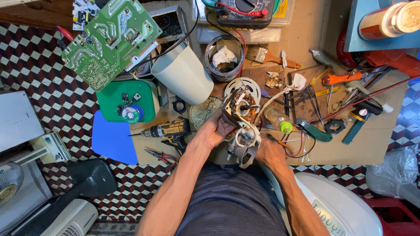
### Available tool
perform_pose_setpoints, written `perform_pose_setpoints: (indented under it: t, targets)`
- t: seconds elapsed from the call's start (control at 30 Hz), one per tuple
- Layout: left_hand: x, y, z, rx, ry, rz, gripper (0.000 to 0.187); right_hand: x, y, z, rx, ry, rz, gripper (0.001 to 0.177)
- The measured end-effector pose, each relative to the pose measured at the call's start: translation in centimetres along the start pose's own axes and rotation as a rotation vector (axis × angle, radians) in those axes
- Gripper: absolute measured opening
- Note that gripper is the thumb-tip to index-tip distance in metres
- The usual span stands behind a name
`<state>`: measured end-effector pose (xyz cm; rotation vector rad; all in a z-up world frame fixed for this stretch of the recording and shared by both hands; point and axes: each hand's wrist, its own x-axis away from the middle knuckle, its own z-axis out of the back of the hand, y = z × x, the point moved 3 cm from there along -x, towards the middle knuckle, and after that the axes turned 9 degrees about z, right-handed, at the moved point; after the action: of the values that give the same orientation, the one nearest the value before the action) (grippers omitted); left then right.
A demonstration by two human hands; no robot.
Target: The person disassembles and reassembles a small electrical motor, using a power drill to remove and tighten screws while manipulating internal components like the rotor and stator.
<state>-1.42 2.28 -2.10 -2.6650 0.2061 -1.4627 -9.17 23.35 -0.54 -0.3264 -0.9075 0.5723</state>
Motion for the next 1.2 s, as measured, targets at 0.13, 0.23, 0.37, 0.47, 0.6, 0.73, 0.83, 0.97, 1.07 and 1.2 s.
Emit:
perform_pose_setpoints:
  t: [0.13,0.23,0.37,0.47,0.6,0.73,0.83,0.97,1.07,1.2]
  targets:
    - [-0.7,0.1,1.4,0.027,0.062,0.008,0.025,0.1,0.0,-0.1,0.011,-0.035,-0.011,0.049]
    - [-0.9,0.0,2.1,0.019,0.075,0.007,0.024,0.1,0.0,-0.1,0.001,-0.069,-0.011,0.05]
    - [-1.1,-0.1,2.6,0.008,0.059,0.008,0.024,0.1,0.0,0.1,0.036,-0.096,-0.014,0.048]
    - [-1.2,0.0,2.7,0.028,0.071,0.027,0.028,0.1,-0.3,0.3,0.039,-0.129,-0.079,0.048]
    - [-1.4,0.3,2.8,0.053,0.069,0.048,0.029,0.5,-1.0,1.2,-0.031,-0.065,-0.076,0.053]
    - [-1.5,0.6,3.1,0.052,0.092,0.064,0.029,0.7,-1.8,1.6,0.054,-0.096,-0.038,0.054]
    - [-1.4,0.7,3.5,0.029,0.135,0.055,0.029,1.0,-2.2,2.0,0.047,-0.08,-0.029,0.053]
    - [-1.1,0.6,3.8,0.027,0.143,0.042,0.026,1.3,-2.6,2.5,-0.022,-0.034,-0.005,0.053]
    - [-1.2,0.4,3.8,0.039,0.139,0.05,0.027,1.4,-2.6,2.6,-0.014,-0.04,-0.007,0.052]
    - [-1.4,0.3,3.6,0.028,0.165,0.059,0.03,1.2,-2.2,2.1,0.005,-0.065,-0.03,0.052]
